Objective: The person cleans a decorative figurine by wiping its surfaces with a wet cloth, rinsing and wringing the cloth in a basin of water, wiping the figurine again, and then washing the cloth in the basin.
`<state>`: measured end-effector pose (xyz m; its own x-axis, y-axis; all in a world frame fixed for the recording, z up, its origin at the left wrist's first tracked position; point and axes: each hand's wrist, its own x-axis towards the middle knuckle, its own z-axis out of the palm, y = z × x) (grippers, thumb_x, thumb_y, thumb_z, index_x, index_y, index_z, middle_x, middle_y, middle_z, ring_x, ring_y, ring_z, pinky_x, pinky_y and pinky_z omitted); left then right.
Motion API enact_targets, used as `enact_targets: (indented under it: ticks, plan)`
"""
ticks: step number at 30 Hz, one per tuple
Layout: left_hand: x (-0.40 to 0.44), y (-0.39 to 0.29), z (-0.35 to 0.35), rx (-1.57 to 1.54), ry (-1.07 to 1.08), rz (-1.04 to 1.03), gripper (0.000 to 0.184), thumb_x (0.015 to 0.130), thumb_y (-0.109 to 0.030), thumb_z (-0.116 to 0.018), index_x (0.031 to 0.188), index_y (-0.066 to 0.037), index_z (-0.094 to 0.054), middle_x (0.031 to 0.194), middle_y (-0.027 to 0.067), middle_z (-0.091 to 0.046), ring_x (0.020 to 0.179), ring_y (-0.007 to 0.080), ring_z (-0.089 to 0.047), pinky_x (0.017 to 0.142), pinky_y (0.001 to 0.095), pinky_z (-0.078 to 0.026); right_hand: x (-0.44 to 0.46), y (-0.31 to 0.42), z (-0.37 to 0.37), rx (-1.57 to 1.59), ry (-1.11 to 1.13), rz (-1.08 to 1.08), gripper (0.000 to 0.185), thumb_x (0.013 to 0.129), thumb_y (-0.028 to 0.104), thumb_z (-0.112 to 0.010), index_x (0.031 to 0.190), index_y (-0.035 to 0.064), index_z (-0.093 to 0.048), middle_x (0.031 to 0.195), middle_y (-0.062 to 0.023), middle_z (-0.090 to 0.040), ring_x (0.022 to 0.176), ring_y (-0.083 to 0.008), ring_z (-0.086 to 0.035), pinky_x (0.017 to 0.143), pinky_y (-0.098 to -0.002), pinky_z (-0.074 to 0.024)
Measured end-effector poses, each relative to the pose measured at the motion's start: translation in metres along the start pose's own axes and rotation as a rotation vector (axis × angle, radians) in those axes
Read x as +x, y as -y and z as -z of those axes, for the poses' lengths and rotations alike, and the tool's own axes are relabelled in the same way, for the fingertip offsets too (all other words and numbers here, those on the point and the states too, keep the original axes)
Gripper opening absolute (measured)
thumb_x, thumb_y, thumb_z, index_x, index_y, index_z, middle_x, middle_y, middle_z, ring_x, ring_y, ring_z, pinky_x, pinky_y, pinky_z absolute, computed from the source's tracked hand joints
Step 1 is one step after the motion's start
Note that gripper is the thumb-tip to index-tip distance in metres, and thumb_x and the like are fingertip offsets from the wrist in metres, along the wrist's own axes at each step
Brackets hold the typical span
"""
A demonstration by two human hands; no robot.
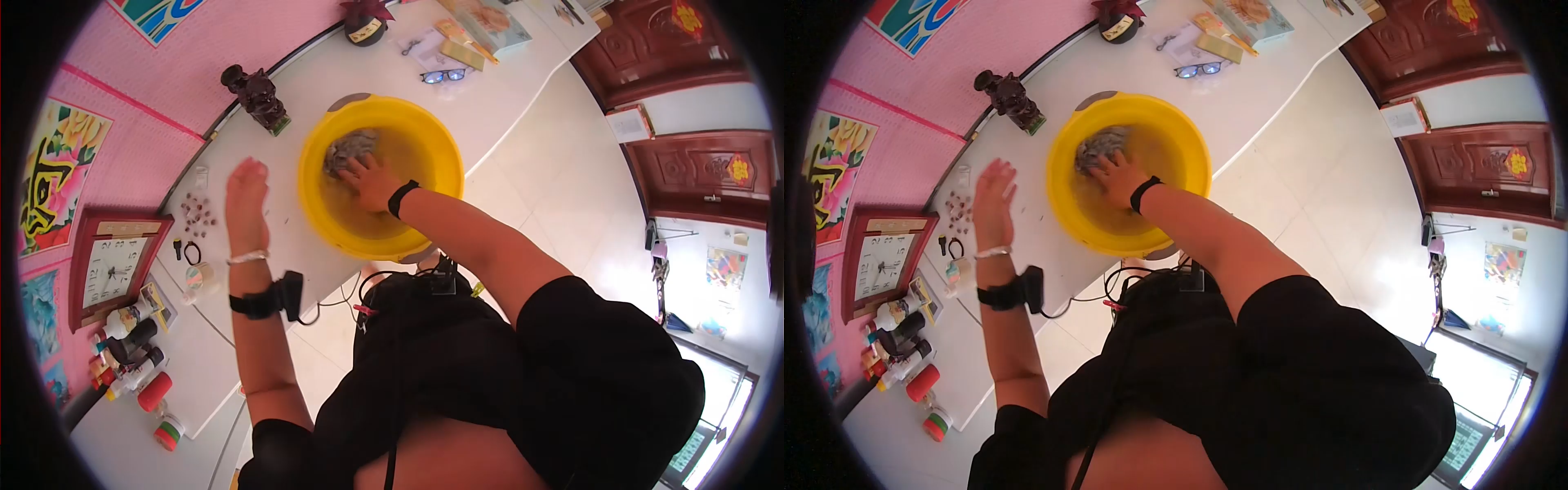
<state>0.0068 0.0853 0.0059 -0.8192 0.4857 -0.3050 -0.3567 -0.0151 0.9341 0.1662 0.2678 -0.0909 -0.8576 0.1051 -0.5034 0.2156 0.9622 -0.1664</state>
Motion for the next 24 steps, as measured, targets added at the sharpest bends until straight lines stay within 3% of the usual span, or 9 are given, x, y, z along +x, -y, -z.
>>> enact_targets:
  ticks: [2, 4, 6, 10, 15, 17, 20, 22, 24]
  plan:
    - [-0.017, 0.011, -0.007, -0.125, 0.046, 0.124, 0.045, 0.089, -0.023, -0.066, 0.128, -0.008, -0.052, 0.123, 0.006, -0.056, 0.118, 0.021, -0.05, 0.098, 0.0378, -0.038, 0.001, 0.003, -0.021, -0.053, -0.086, -0.053, 0.073, 0.088, 0.031, -0.055, 0.153, 0.0193, -0.023, 0.16, -0.0141, -0.009, 0.143, -0.0428, -0.017, 0.108, -0.0664, -0.0227]
    - [-0.028, 0.022, -0.013, -0.287, 0.089, 0.248, 0.043, 0.09, -0.022, -0.063, 0.129, -0.007, -0.051, 0.125, 0.007, -0.054, 0.119, 0.0241, -0.05, 0.099, 0.042, -0.039, 0.027, -0.03, -0.052, -0.103, -0.086, 0.166, 0.067, 0.088, 0.029, -0.054, 0.15, 0.0171, -0.03, 0.16, -0.0126, -0.012, 0.141, -0.0441, -0.021, 0.108, -0.0656, -0.0243]
    - [-0.033, 0.038, -0.016, -0.435, 0.108, 0.365, 0.044, 0.091, -0.022, -0.061, 0.131, -0.009, -0.049, 0.129, 0.0089, -0.051, 0.121, 0.0289, -0.047, 0.099, 0.0488, -0.039, 0.028, -0.033, -0.055, -0.078, -0.141, 0.195, 0.059, 0.088, 0.027, -0.054, 0.145, 0.0149, -0.04, 0.159, -0.011, -0.016, 0.139, -0.0438, -0.027, 0.107, -0.0624, -0.0282]
    - [-0.037, 0.054, -0.044, -0.481, 0.019, 0.586, 0.052, 0.091, -0.026, -0.059, 0.137, -0.01, -0.043, 0.138, 0.0167, -0.039, 0.128, 0.0383, -0.037, 0.102, 0.0639, -0.032, 0.003, -0.036, -0.023, 0.167, -0.224, 0.108, 0.045, 0.087, 0.021, -0.056, 0.131, 0.0124, -0.057, 0.151, -0.0123, -0.035, 0.13, -0.0389, -0.043, 0.101, -0.05, -0.0405]
    - [-0.031, 0.06, -0.078, -0.568, 0.057, 0.786, 0.053, 0.092, -0.035, -0.056, 0.139, -0.014, -0.042, 0.14, 0.0156, -0.04, 0.13, 0.0395, -0.035, 0.102, 0.0716, -0.027, -0.008, -0.032, 0.048, 0.434, -0.15, -0.225, 0.033, 0.089, 0.014, -0.052, 0.121, 0.0115, -0.061, 0.13, -0.0135, -0.058, 0.114, -0.0317, -0.057, 0.09, -0.0414, -0.0468]
    - [-0.017, 0.079, -0.083, -0.672, 0.157, 0.857, 0.05, 0.093, -0.038, -0.053, 0.136, -0.015, -0.044, 0.14, 0.0131, -0.042, 0.131, 0.0378, -0.036, 0.101, 0.072, -0.027, -0.027, -0.026, 0.052, 0.645, -0.397, -0.258, 0.029, 0.09, 0.013, -0.049, 0.117, 0.0091, -0.061, 0.124, -0.0118, -0.062, 0.11, -0.0292, -0.059, 0.087, -0.0414, -0.0472]
    - [-0.011, 0.078, -0.1, -0.69, 0.247, 0.798, 0.047, 0.095, -0.042, -0.046, 0.134, -0.014, -0.046, 0.137, 0.0105, -0.048, 0.128, 0.0329, -0.042, 0.101, 0.0658, -0.034, -0.05, -0.008, 0.042, 1.443, -0.553, -0.167, 0.026, 0.087, 0.012, -0.051, 0.11, 0.003, -0.059, 0.101, -0.0055, -0.066, 0.076, -0.0185, -0.059, 0.072, -0.034, -0.0489]
    - [0.0, 0.097, -0.108, -0.742, 0.251, 0.745, 0.046, 0.096, -0.04, -0.043, 0.132, -0.013, -0.048, 0.131, 0.0112, -0.053, 0.122, 0.0306, -0.049, 0.1, 0.0577, -0.039, -0.069, 0.01, 0.042, 1.762, -0.561, -0.07, 0.034, 0.088, 0.014, -0.052, 0.12, 0.0023, -0.055, 0.104, -0.0028, -0.062, 0.082, -0.0149, -0.054, 0.075, -0.0296, -0.0462]
    - [0.025, 0.155, -0.104, -0.819, 0.354, 0.65, 0.041, 0.096, -0.036, -0.041, 0.126, -0.011, -0.053, 0.121, 0.0109, -0.059, 0.111, 0.0286, -0.057, 0.096, 0.048, -0.046, -0.074, 0.017, 0.036, 1.827, -0.565, 0.033, 0.043, 0.089, 0.016, -0.053, 0.129, 0.0011, -0.05, 0.108, -0.0036, -0.059, 0.089, -0.0143, -0.051, 0.08, -0.0278, -0.0442]
